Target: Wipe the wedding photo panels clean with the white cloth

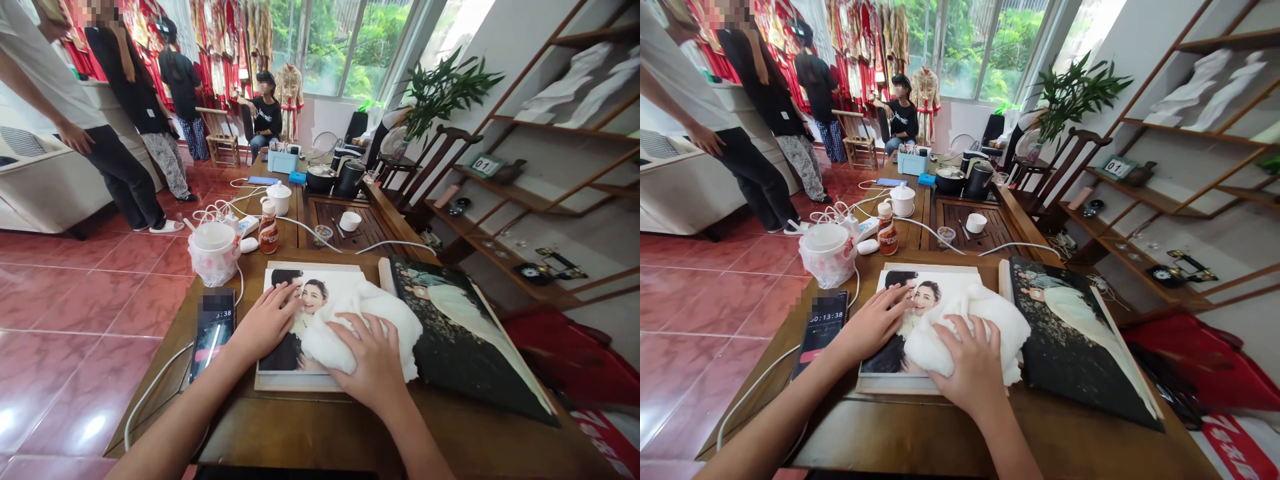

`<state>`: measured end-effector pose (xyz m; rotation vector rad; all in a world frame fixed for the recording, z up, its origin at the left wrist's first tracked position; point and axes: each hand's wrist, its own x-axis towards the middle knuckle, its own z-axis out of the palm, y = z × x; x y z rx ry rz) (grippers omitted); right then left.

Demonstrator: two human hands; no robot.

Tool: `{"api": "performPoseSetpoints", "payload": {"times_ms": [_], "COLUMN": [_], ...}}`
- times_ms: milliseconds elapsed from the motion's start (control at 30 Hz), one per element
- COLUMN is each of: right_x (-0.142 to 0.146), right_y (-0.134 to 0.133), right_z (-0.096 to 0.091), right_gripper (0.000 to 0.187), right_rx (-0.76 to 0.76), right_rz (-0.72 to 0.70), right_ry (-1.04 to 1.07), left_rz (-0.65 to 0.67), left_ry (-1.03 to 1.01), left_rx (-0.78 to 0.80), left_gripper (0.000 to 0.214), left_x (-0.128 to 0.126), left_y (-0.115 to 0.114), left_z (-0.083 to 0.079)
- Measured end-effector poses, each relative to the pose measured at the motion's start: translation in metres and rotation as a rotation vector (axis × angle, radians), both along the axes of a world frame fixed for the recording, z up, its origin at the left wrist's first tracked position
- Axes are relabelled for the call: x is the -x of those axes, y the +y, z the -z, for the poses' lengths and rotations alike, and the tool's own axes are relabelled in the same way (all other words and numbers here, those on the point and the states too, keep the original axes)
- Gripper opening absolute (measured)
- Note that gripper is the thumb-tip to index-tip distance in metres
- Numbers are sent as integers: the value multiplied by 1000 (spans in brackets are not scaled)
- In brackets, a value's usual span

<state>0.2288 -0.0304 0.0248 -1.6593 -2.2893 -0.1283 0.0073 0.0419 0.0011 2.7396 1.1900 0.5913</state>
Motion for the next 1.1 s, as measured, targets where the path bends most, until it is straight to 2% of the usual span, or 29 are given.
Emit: {"api": "performPoseSetpoints", "payload": {"times_ms": [133,233,600,733,933,1100], "right_x": [4,7,2,1,6,6], "right_y": [24,33,-18,-7,25,14], "right_z": [-3,-2,7,6,-2,2], "right_gripper": [41,40,47,44,41,46], "right_rx": [-29,-42,-31,-20,-28,-12], "right_rz": [20,57,17,0,62,11], "right_ry": [-1,-23,12,27,2,8], "left_rz": [-3,-12,-34,-36,-48,-43], "left_ry": [-17,-9,-10,13,12,7], "left_rx": [-12,-21,-22,-18,-19,-23], "left_gripper": [35,35,34,35,36,35], "left_x": [0,0,-3,-4,-3,-4], "left_y": [-3,-4,1,1,-3,-2], "left_z": [3,4,-1,1,5,1]}}
